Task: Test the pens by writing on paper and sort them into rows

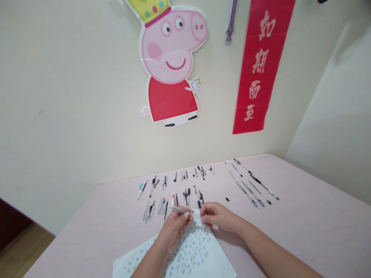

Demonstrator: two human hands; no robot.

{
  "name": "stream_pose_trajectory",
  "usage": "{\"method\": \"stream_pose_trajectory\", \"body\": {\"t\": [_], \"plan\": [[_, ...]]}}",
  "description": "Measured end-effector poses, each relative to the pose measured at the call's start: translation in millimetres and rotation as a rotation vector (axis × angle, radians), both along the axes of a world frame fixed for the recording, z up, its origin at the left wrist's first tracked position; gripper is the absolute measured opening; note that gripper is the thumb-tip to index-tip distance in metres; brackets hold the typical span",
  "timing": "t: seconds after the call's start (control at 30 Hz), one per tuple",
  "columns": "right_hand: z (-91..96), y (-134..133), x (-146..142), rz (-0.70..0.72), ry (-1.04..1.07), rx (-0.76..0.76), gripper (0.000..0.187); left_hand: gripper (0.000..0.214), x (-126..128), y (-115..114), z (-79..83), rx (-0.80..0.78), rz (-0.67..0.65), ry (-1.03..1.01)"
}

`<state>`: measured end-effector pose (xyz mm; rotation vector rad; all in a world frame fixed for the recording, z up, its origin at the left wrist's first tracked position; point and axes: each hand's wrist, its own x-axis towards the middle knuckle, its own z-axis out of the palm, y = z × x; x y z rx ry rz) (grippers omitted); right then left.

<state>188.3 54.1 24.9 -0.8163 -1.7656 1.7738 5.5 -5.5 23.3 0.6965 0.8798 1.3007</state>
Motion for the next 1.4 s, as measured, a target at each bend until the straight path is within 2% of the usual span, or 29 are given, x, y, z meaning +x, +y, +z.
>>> {"method": "stream_pose_trajectory", "body": {"t": [0.57,0.87,1.13,1.2,1.3,1.37,1.4], "plan": [[-4.2,-3.4,-2.9,-0.003,0.023,0.036,0.021,0.015,-0.8,-0.2,-1.1,-0.023,-0.013,-0.014],[-9.5,-2.3,-6.3,-0.087,-0.015,0.073,0.025,0.015,-0.3,-2.0,3.1,-0.018,-0.105,-0.022],[1.0,-3.6,-3.6,-0.043,-0.045,0.064,0.024,0.012,-2.2,1.8,-0.4,-0.067,-0.016,-0.060],[4.1,0.7,1.1,-0.102,-0.100,0.182,0.019,0.010,-2.6,3.0,-1.0,-0.082,0.019,-0.080],[7.7,11.2,13.6,-0.310,-0.333,0.593,0.010,0.006,-2.8,4.1,-0.6,-0.116,0.085,-0.117],[8.9,18.8,24.2,-0.435,-0.551,0.871,0.013,0.004,-3.0,4.7,-0.1,-0.135,0.125,-0.142],[9.1,22.1,29.2,-0.476,-0.655,0.957,0.014,0.004,-3.0,5.1,0.2,-0.140,0.140,-0.154]]}}
